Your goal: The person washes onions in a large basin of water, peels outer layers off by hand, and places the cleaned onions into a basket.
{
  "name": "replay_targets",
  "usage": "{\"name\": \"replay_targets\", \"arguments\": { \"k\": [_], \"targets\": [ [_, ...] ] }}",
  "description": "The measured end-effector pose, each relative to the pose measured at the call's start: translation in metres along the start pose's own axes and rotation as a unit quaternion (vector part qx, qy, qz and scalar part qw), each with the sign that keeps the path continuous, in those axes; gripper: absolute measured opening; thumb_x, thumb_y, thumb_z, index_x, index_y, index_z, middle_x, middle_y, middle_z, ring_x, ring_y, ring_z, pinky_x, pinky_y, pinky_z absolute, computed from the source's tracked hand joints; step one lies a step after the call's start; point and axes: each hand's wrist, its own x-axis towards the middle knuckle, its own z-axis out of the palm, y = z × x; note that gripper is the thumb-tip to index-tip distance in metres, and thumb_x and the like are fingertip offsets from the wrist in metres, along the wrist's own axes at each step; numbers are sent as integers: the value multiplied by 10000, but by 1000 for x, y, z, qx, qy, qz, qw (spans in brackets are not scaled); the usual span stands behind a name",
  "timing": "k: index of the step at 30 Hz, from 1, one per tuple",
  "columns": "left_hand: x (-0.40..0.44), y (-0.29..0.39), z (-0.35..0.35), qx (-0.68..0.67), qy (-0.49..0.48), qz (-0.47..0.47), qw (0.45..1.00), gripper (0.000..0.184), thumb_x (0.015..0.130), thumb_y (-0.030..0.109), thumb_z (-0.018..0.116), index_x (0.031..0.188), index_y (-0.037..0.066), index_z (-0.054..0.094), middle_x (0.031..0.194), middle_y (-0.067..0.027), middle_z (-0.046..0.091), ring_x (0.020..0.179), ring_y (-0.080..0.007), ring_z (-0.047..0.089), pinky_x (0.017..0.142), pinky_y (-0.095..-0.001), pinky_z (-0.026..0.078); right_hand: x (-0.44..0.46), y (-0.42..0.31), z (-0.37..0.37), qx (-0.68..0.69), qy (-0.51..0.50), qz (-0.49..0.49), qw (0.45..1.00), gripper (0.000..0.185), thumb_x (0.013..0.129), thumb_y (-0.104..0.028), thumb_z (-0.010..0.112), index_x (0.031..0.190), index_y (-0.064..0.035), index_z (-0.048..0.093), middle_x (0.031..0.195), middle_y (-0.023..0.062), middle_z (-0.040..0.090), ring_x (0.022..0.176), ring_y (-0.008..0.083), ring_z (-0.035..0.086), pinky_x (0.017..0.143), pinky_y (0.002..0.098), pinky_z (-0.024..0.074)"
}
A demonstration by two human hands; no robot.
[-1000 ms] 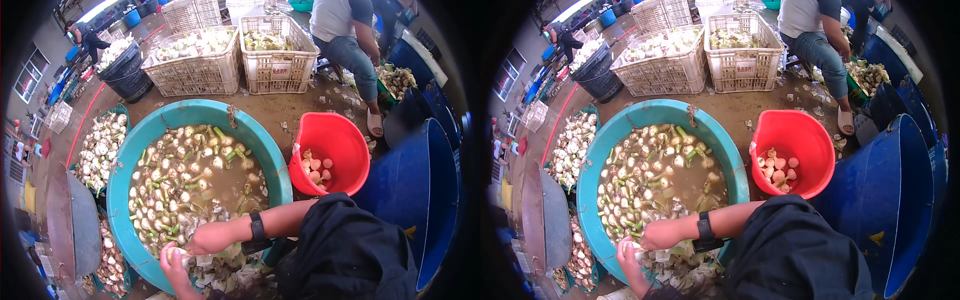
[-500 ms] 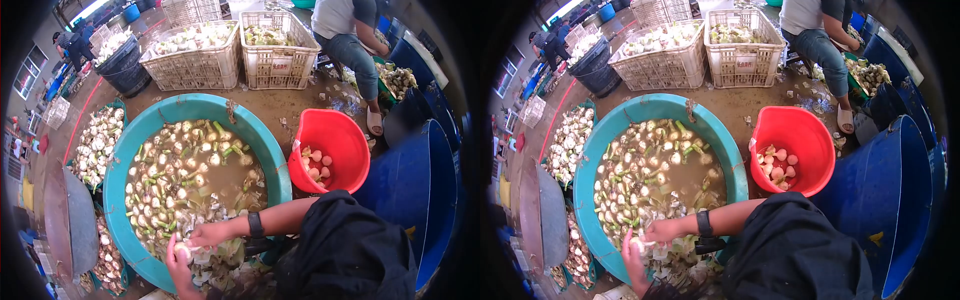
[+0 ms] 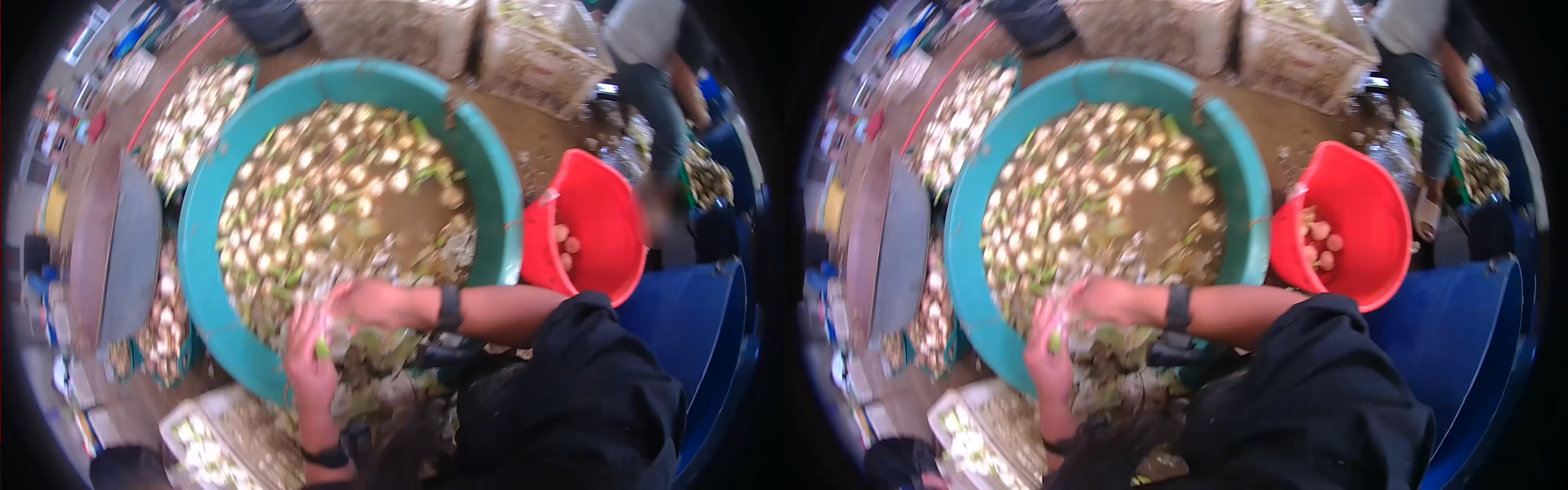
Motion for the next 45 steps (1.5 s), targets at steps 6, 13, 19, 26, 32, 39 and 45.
{"name": "replay_targets", "arguments": {
  "k": [6,13,19,26,32,39,45],
  "targets": [
    [-1,-14,8,-568,335,-225,717,215,842,133,571,1019,18,529,1047,-122,590,991,-228,559,848,-345,465,-18,0,4,-199,-160,-171,952,128,779,-195,593,817,-77,625,771,79,608,730,250,588,640,319,459],
    [-12,-23,-2,-490,351,-431,671,512,800,443,591,1069,18,495,980,-67,572,891,-165,551,727,-310,474,-13,-20,10,-550,-59,-102,827,214,781,-264,594,938,-119,607,813,88,618,770,276,597,684,405,473],
    [-6,-10,8,-476,344,-423,690,282,841,382,548,910,108,536,746,9,557,621,-98,530,505,-237,403,-5,-5,37,-395,50,-381,835,402,740,-144,611,1133,-117,533,1010,131,565,837,284,584,642,373,496],
    [-12,-21,2,-567,355,-493,556,261,879,361,483,789,116,491,551,42,400,443,-64,393,400,-216,304,1,6,3,-481,78,-231,842,235,736,-126,591,957,-52,609,943,115,615,768,272,600,626,351,501],
    [2,11,19,-393,421,-409,708,249,883,348,474,793,116,485,560,40,413,463,-58,388,419,-222,298,5,-23,37,-323,75,-209,920,137,721,-135,607,770,-7,621,668,154,589,586,305,577,552,357,465],
    [-11,-7,13,-584,375,-426,581,203,881,305,465,825,113,433,588,19,468,445,-62,383,421,-210,307,12,4,10,-453,155,-159,863,97,704,-77,591,749,5,619,655,159,593,612,316,588,553,347,475],
    [-9,2,21,-393,416,-322,754,207,887,279,451,797,94,419,651,-48,544,466,-101,448,413,-222,349,6,-30,36,-278,68,-224,932,102,715,-83,605,763,-1,644,636,156,587,566,284,584,524,330,456]
  ]
}}
